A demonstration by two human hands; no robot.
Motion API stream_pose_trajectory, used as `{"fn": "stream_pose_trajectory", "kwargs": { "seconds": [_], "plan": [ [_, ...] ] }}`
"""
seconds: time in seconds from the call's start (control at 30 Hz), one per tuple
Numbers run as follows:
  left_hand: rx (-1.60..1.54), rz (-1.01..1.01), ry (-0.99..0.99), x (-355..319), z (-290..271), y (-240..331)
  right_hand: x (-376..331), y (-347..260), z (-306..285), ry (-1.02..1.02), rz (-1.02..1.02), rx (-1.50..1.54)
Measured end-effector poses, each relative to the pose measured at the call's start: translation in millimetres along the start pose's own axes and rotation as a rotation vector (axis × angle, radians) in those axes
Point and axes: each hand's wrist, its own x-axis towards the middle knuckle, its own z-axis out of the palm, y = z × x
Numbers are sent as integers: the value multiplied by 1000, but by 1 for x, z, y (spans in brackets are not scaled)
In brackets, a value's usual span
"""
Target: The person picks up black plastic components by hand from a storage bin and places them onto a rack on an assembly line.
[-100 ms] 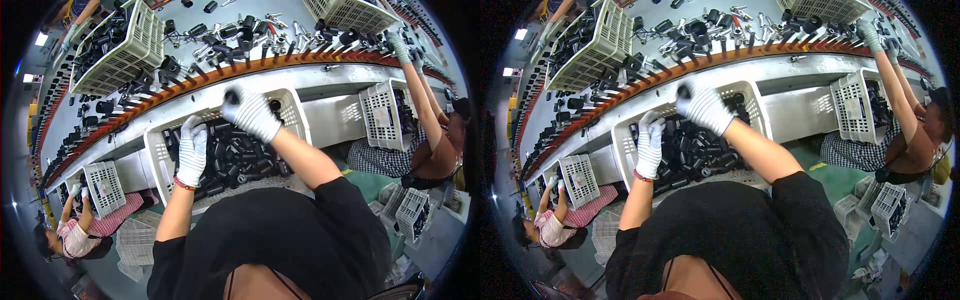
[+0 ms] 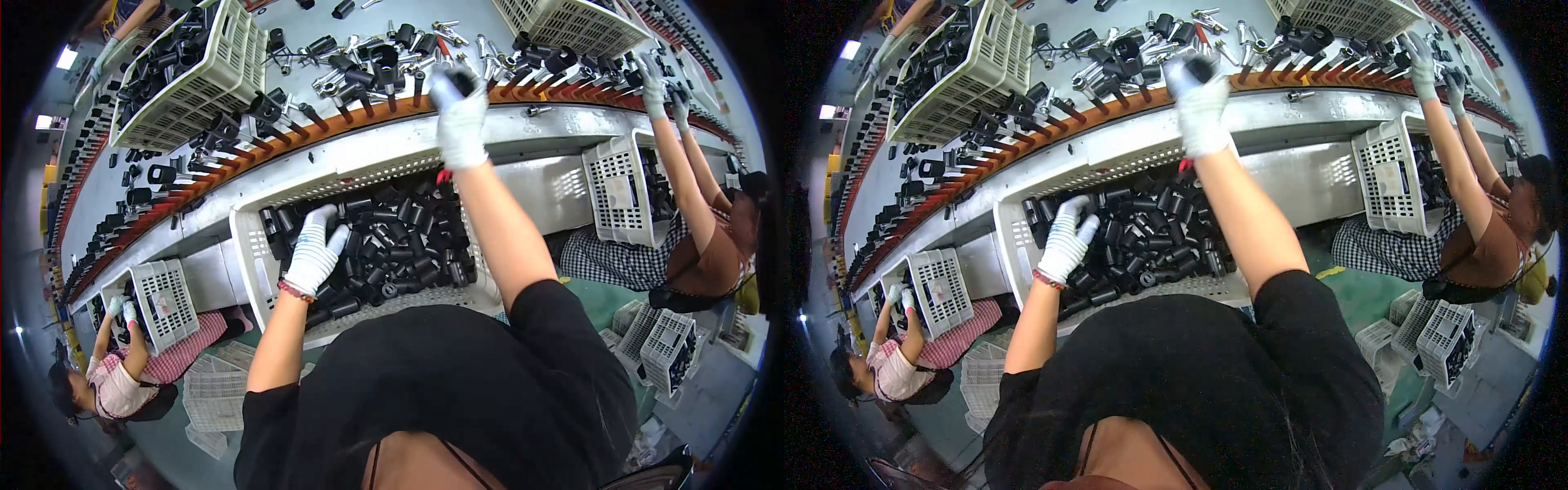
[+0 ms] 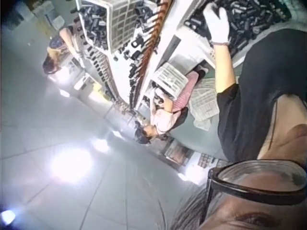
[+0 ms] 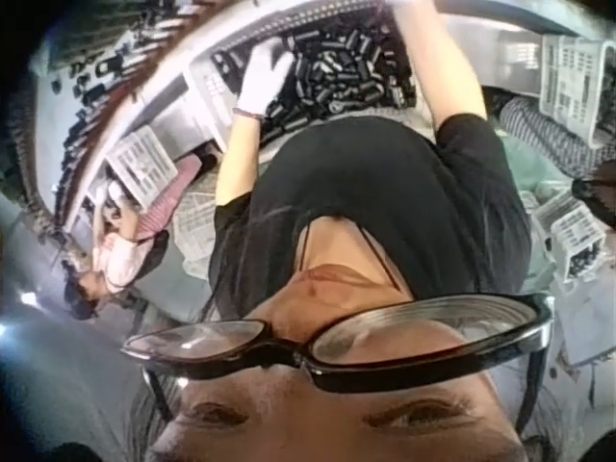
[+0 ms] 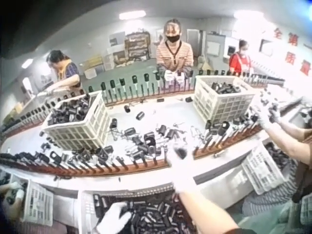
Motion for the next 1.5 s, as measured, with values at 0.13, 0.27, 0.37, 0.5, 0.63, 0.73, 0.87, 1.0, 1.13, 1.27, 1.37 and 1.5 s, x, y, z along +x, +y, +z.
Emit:
{"fn": "stream_pose_trajectory", "kwargs": {
  "seconds": [0.13, 0.27, 0.37, 0.5, 0.63, 0.73, 0.87, 1.0, 1.13, 1.27, 1.37, 1.5],
  "plan": [
    [710, -245, -347, -9, 17, -25, 72, 38, -3, 25, -214, -199],
    [911, -232, -316, -15, 19, -38, 69, 52, 28, -140, -133, -238],
    [899, -276, -237, -9, 17, -32, 53, 74, 32, -265, -335, -437],
    [870, -349, -256, -2, 13, -36, 24, 63, 64, -277, -402, -711],
    [548, -400, -136, -17, 17, -81, 1, 52, 70, -340, -506, -827],
    [428, -267, -40, -49, 22, -117, -66, 38, 54, -480, -796, -899],
    [112, -393, -21, -47, 3, -62, -147, 87, -3, -1304, -283, -951],
    [35, -366, 59, -57, -8, -54, -190, 121, -36, -1492, -325, -1257],
    [69, -272, 199, -69, -24, -46, -195, 143, -47, -1480, -157, -1430],
    [244, -159, 340, -69, -40, -29, -175, 152, -63, -1309, -91, -1287],
    [71, -178, 364, -55, -52, -18, -162, 121, -47, -1273, 2, -1063],
    [-57, -106, 413, -8, -62, 13, -164, 53, -29, -1269, 159, -745]
  ]
}}
